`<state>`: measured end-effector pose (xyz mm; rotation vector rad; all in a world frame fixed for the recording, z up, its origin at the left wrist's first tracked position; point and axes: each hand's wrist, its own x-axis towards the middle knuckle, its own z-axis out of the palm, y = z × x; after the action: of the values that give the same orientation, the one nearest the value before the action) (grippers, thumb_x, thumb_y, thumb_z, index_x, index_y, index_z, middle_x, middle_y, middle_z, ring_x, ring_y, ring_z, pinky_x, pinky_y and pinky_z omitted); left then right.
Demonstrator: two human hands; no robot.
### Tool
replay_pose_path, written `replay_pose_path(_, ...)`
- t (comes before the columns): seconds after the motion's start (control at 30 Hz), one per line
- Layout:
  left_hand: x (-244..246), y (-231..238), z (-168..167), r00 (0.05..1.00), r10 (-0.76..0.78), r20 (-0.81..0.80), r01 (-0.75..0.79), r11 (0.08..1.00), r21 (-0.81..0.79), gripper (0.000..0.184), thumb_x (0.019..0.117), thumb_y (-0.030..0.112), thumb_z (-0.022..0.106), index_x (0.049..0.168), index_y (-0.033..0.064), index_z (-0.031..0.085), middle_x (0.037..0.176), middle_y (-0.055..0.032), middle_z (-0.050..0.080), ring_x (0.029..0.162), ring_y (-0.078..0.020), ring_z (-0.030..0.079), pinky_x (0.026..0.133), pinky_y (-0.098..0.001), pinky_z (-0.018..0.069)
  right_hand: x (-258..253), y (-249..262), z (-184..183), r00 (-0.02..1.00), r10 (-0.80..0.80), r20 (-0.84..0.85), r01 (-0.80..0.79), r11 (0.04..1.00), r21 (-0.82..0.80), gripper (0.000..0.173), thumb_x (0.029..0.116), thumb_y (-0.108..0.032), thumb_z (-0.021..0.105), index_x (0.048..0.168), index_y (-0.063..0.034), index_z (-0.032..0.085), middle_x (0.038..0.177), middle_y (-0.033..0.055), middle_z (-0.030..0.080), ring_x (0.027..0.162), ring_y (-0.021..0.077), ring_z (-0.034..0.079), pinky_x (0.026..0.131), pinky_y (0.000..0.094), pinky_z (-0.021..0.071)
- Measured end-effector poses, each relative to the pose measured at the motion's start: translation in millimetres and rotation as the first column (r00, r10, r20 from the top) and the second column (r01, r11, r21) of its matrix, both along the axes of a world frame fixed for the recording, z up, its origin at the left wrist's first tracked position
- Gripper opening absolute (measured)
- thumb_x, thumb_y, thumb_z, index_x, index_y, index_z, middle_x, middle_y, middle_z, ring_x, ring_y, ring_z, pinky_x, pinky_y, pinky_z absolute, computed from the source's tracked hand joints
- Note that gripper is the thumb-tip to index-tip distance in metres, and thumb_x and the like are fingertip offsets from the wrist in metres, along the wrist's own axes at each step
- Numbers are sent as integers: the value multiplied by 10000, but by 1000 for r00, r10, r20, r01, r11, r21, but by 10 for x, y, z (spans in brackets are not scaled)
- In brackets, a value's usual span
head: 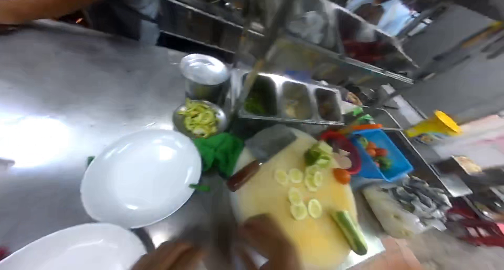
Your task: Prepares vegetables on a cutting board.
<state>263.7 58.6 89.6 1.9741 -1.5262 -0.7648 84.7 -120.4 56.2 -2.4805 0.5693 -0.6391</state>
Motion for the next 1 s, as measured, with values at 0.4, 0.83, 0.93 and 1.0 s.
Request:
replay_pose_path(0.4, -735, -2966, 160, 941, -189, 279, 29, 870, 492, 571, 918, 187, 718, 1454, 149, 524, 1462, -137, 516, 1368, -370, 490, 1042, -572, 496, -702, -2395, 450, 710, -196, -676, 439, 874, 208, 373, 849, -233, 790, 1192, -104, 720, 1175, 133, 678, 1115, 302, 652, 964, 524, 542)
replay_pose_path(0.83, -1006, -3310, 308, 969, 50, 242, -180, 814, 552, 563, 903, 253, 742, 1415, 116, 553, 1410, -139, 562, 1310, -358, 546, 1034, -590, 494, -611, -2826, 181, 918, 198, -345, -320, 882, -345, 358, 779, -86, 803, 1116, -200, 757, 982, 48, 669, 976, 270, 651, 791, 451, 562)
replay_pose_path(0.93, -1136, -3405, 307, 964, 61, 257, -207, 778, 593, 610, 869, 237, 748, 1422, 93, 533, 1410, -145, 567, 1355, -370, 500, 1051, -630, 442, -583, -2842, 148, 916, 177, -361, -325, 854, -407, 271, 796, -113, 794, 1057, -181, 765, 987, 63, 658, 967, 284, 647, 771, 444, 561)
replay_pose_path(1.0, -1125, -3420, 289, 974, 69, 215, -187, 780, 597, 524, 865, 211, 724, 1353, 76, 588, 1382, -145, 571, 1340, -365, 501, 1020, -613, 467, -590, -2869, 105, 928, 209, -308, -329, 848, -416, 123, 840, -109, 735, 945, -170, 757, 951, 55, 639, 934, 270, 639, 749, 437, 553)
